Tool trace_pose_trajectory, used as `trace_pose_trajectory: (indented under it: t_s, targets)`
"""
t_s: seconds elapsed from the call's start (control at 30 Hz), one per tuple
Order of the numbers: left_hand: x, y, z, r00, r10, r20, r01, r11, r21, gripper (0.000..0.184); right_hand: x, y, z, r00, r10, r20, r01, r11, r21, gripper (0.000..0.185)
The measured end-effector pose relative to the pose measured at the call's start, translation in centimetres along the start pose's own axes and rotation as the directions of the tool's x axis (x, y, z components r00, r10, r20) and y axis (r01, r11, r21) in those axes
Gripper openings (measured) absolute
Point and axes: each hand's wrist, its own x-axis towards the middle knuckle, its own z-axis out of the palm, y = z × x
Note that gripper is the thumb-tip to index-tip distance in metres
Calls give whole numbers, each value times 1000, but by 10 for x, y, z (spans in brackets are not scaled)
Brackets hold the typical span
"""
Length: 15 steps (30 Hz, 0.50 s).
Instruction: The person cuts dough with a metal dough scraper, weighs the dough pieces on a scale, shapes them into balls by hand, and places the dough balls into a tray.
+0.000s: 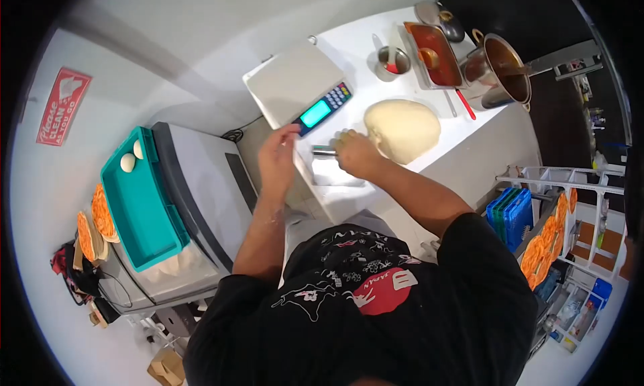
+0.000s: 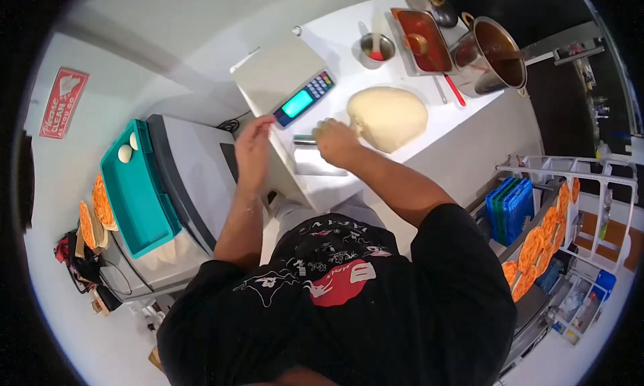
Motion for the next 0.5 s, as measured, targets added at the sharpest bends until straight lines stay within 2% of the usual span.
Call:
trace_pose_trajectory:
  t_s: [0.1, 0.13, 0.17, 0.2, 0.23, 0.3, 0.33, 0.4, 0.43, 0.47, 0.5]
  targets:
    - [-2, -3, 28, 995, -96, 14, 93, 988, 120, 22, -50, 1, -48, 982, 190, 8, -180, 911, 372, 25]
    - [6, -2, 39, 993, -116, 12, 112, 980, 162, 23, -64, 6, -97, 895, 388, 217, -442, 723, 531, 28]
    - [11, -2, 58, 994, -110, 13, 107, 980, 166, 23, -85, 21, -138, 742, 498, 448, -663, 454, 595, 31]
    - [12, -5, 85, 978, -119, 171, 97, 987, 127, 25, -116, 54, -130, 770, 578, 272, -566, 420, 709, 33]
    - [13, -9, 111, 937, -121, 327, 97, 991, 88, 27, -146, 84, -120, 752, 653, 96, -447, 397, 801, 36]
    - [39, -36, 163, 965, 46, 257, -43, 999, -16, 30, -168, 102, -152, 540, 836, 95, -699, 383, 604, 38]
    - [56, -51, 183, 962, 51, 270, -48, 999, -18, 30, -172, 106, -149, 531, 843, 89, -700, 377, 606, 38]
    - [80, -71, 213, 904, 136, 405, -166, 985, 40, 37, -177, 120, -132, 472, 880, -60, -703, 417, 576, 39]
    - [80, -63, 218, 895, 140, 424, -169, 985, 32, 37, -180, 127, -125, 439, 889, -134, -709, 434, 556, 39]
    - [77, -43, 218, 887, 54, 459, -169, 962, 213, 39, -190, 134, -119, 416, 899, -138, -716, 417, 559, 39]
    - [72, -22, 215, 876, -32, 481, -179, 904, 387, 41, -206, 144, -115, 332, 939, -92, -693, 309, 652, 38]
